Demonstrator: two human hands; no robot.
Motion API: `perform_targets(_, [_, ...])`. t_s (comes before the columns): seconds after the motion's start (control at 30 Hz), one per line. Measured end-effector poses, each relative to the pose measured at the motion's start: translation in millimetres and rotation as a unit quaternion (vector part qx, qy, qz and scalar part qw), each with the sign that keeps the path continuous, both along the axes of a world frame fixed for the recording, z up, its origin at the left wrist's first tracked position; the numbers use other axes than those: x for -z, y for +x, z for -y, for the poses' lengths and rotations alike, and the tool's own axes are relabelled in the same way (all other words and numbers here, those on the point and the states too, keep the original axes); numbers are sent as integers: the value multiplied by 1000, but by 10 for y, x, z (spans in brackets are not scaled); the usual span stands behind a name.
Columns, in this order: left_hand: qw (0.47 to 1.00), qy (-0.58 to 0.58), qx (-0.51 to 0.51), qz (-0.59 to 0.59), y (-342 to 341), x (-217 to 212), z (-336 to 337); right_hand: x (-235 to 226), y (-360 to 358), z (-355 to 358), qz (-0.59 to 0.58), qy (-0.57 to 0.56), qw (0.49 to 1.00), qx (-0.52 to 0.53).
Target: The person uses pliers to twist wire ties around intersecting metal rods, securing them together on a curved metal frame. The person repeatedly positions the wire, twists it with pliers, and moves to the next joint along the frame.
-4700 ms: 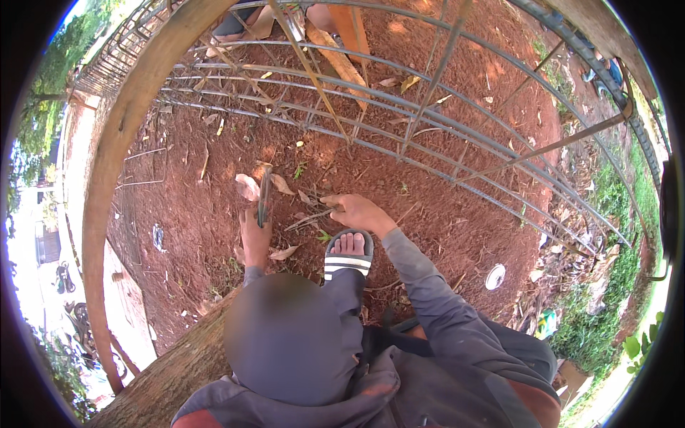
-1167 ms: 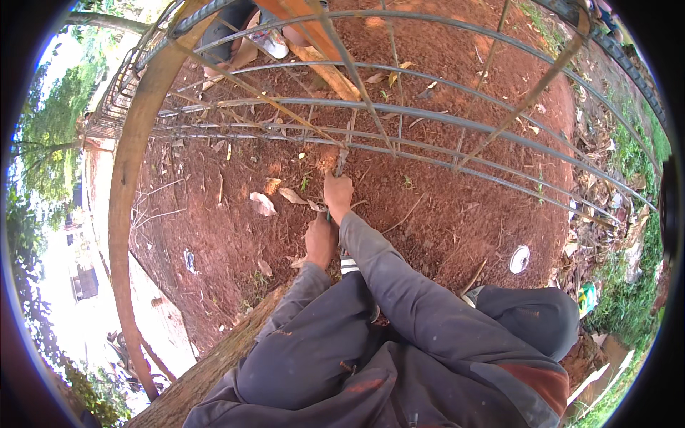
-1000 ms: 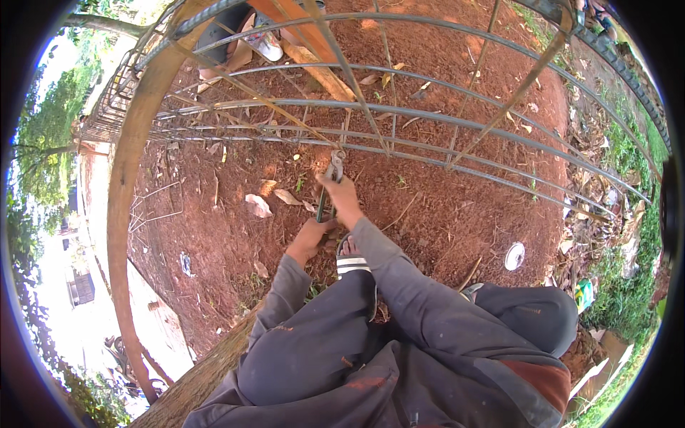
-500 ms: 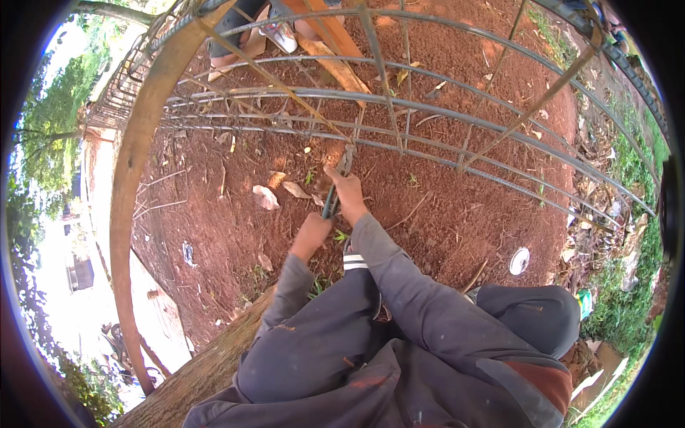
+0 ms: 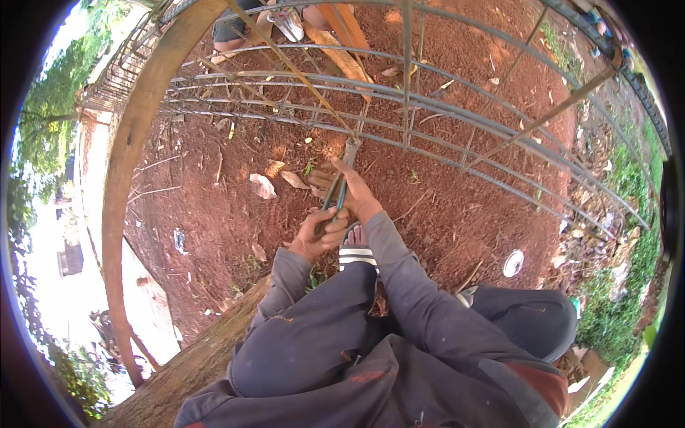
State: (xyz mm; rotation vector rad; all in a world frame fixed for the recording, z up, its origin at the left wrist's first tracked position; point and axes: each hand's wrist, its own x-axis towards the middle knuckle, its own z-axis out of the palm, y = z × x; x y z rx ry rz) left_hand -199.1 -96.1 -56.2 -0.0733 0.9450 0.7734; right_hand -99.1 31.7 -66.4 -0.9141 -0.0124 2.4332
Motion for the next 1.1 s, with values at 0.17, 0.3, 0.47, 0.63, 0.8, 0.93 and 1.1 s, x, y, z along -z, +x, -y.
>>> perform_targets(0.17, [940,24,187,-286,260,-322,-305,497,79,-192,145,109,979,-88])
perform_targets(0.3, [896,96,175,-396,230,-477,-339,172,10,-74,228,146,958,-99])
perform_targets(0.47, [997,29,-74,-18,145,-167,-125,51,176,-136,32,58,993,-99])
perform_targets(0.63, [801,100,207,-554,-70,60,190,211,-14,30,176,267,924,-210])
perform_targets(0.8, [855,69,18,-514,-269,-649,148,90,167,-221,-53,110,963,-242])
perform_targets(0.93, [881,55,101,-460,6,-1018,98,-199,56,-203,4,136,951,-277])
perform_targets(1.1, [893,88,224,-379,-215,-740,11,-299,25,-87,139,269,877,-374])
